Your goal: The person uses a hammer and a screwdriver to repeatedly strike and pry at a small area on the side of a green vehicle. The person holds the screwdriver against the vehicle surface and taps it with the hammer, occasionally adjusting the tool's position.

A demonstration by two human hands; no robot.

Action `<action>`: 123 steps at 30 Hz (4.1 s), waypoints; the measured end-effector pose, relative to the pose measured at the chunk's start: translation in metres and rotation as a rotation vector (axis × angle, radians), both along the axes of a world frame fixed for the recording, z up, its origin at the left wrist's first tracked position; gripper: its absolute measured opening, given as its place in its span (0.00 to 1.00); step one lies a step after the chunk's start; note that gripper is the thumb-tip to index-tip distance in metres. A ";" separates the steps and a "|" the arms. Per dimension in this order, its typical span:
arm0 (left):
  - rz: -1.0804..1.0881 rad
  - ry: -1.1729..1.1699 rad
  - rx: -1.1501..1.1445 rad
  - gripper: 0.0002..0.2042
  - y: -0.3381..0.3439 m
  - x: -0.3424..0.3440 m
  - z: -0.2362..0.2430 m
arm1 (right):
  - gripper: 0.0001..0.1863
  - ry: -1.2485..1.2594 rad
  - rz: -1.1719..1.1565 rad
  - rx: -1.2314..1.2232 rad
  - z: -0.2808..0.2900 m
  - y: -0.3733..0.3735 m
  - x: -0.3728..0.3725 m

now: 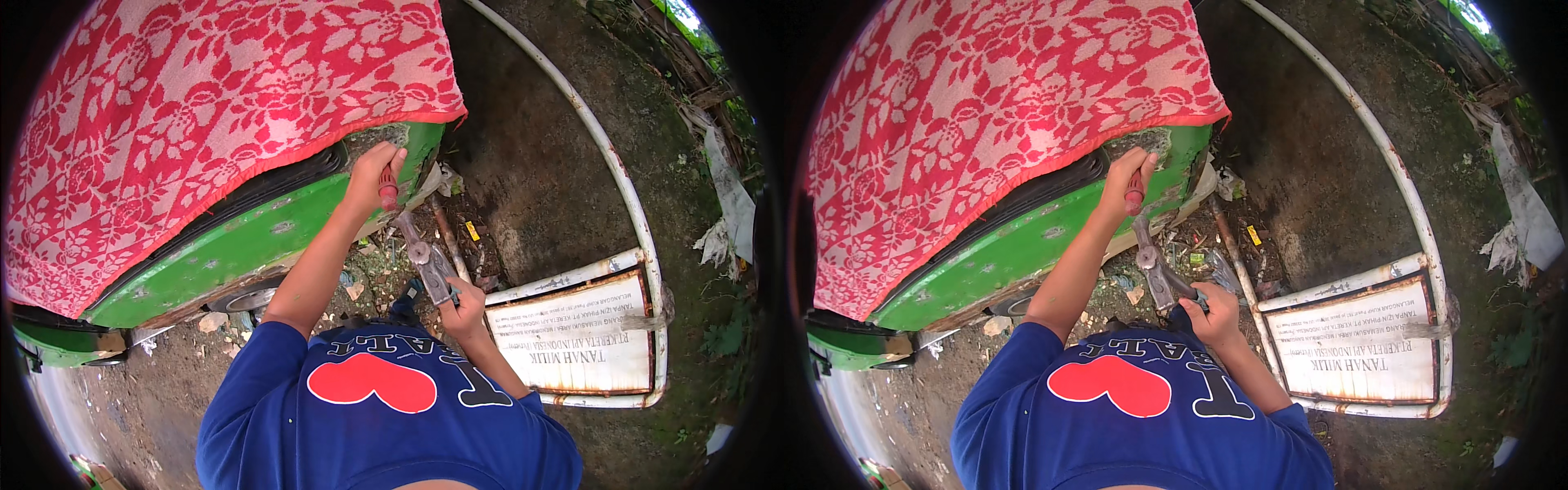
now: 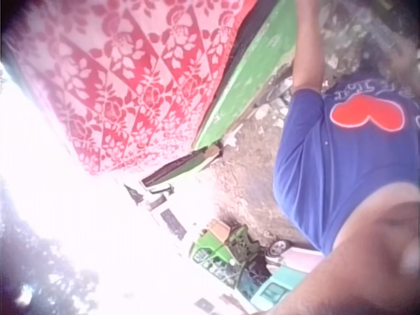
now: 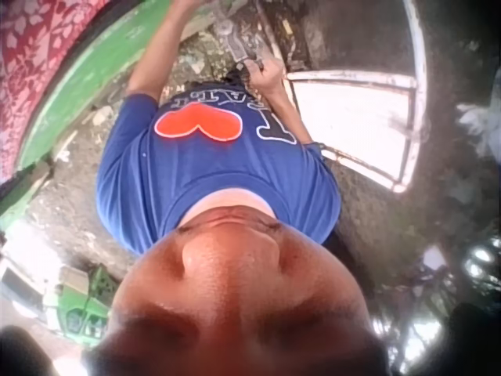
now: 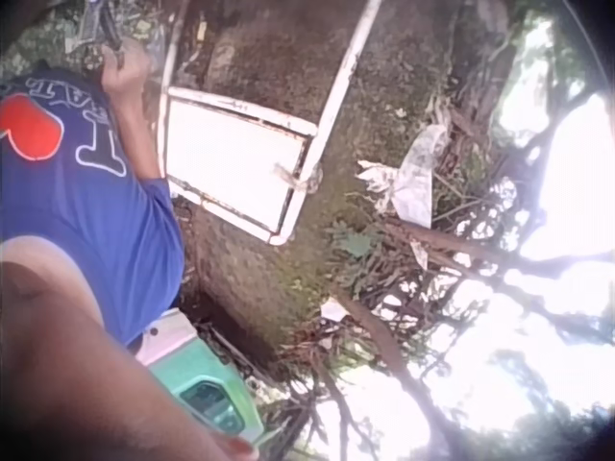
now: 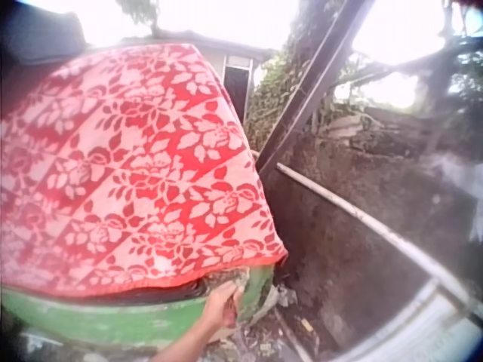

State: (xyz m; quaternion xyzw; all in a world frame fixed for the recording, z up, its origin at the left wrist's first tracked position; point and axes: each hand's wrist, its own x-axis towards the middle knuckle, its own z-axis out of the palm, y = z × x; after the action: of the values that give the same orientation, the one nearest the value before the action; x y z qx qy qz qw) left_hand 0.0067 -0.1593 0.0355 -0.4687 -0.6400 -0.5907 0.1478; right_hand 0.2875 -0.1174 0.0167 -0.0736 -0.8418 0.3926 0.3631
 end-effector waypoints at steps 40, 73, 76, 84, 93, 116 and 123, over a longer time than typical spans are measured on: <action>-0.139 -0.146 -0.009 0.13 0.019 -0.005 -0.038 | 0.15 -0.160 -0.207 -0.454 -0.032 0.049 0.019; -0.187 -0.335 -0.167 0.18 0.022 -0.034 -0.025 | 0.18 -0.168 0.183 0.079 0.066 0.031 -0.037; -0.194 -0.321 -0.109 0.18 0.019 -0.033 -0.026 | 0.17 -0.171 0.127 0.047 0.053 0.033 -0.039; -0.195 -0.400 -0.141 0.21 0.022 -0.042 -0.039 | 0.15 -0.236 0.057 -0.150 0.044 0.034 -0.037; -0.170 -0.369 -0.176 0.21 0.023 -0.040 -0.037 | 0.15 -0.291 -0.002 -0.196 0.039 0.033 -0.034; -0.333 -0.303 -0.058 0.05 0.023 -0.035 -0.041 | 0.16 -0.343 -0.025 -0.297 0.030 0.039 -0.030; -0.133 0.076 -0.154 0.06 0.034 -0.019 -0.020 | 0.15 -0.282 -0.087 -0.475 0.008 0.040 -0.012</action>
State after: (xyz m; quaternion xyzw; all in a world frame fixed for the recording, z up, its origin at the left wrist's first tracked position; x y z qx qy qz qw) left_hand -0.0119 -0.1256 0.0151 -0.5421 -0.6450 -0.5300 0.0962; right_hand 0.2757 -0.0769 0.0247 -0.2465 -0.7643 0.5490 0.2316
